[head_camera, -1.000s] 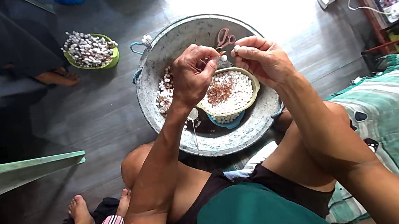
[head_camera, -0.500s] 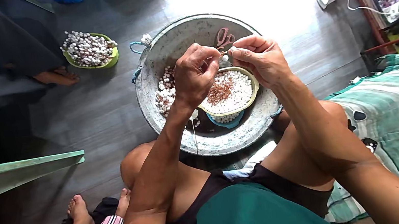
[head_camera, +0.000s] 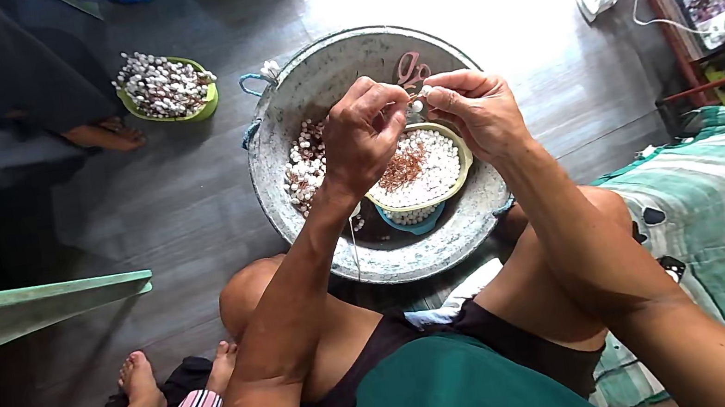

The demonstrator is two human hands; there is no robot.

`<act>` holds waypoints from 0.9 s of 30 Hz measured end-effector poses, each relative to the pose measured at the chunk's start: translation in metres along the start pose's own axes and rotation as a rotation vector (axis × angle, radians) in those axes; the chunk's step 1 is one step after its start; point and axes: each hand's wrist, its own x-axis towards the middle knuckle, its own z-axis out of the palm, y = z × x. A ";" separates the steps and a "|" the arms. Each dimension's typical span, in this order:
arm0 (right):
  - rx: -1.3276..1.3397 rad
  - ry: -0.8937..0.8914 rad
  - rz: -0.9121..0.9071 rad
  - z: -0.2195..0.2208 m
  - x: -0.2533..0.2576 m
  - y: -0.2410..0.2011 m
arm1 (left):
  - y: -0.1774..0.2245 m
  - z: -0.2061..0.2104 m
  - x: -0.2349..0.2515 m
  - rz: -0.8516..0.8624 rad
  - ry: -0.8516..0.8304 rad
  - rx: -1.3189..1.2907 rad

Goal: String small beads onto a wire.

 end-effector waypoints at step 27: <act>-0.274 -0.084 -0.148 -0.002 -0.001 -0.003 | 0.001 0.003 -0.002 -0.011 -0.042 0.158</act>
